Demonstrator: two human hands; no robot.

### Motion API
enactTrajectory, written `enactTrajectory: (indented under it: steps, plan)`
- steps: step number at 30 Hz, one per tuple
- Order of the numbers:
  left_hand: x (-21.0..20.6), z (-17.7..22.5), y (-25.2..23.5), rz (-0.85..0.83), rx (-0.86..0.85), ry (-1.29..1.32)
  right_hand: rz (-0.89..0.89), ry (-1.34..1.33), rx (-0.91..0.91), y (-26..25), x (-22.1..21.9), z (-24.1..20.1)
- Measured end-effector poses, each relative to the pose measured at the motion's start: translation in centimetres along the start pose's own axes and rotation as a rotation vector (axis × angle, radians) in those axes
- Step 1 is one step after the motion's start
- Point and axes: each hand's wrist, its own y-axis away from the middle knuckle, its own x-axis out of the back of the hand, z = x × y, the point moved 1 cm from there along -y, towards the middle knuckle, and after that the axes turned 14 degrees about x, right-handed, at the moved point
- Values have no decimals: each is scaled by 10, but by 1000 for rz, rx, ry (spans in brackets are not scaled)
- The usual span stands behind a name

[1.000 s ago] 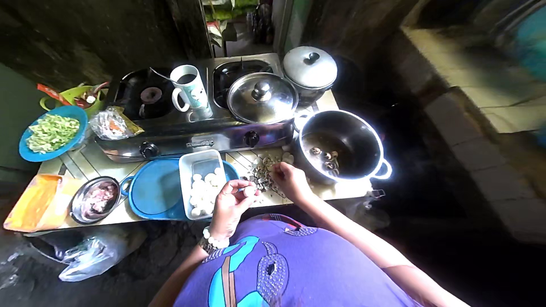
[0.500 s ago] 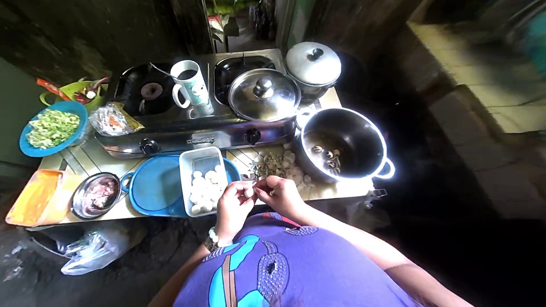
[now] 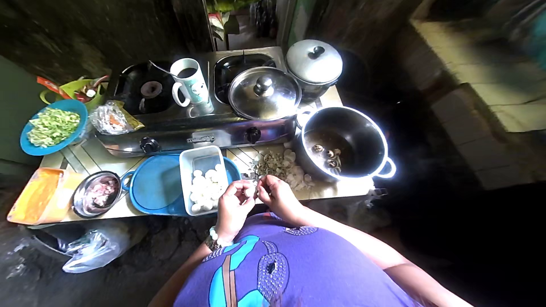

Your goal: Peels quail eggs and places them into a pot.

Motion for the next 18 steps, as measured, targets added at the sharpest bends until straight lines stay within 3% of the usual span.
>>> enactTrajectory:
  steps: [8, 13, 18]
  plan:
    - [2, 8, -2, 60, 45, 113, 19, 62, -76, -2, 13, 14]
    - [2, 4, -1, 8, -37, 67, 39, -13, 94, -6, 16, 9]
    - [2, 2, 2, -5, -97, -35, 38, -67, 153, -7, 12, 5]
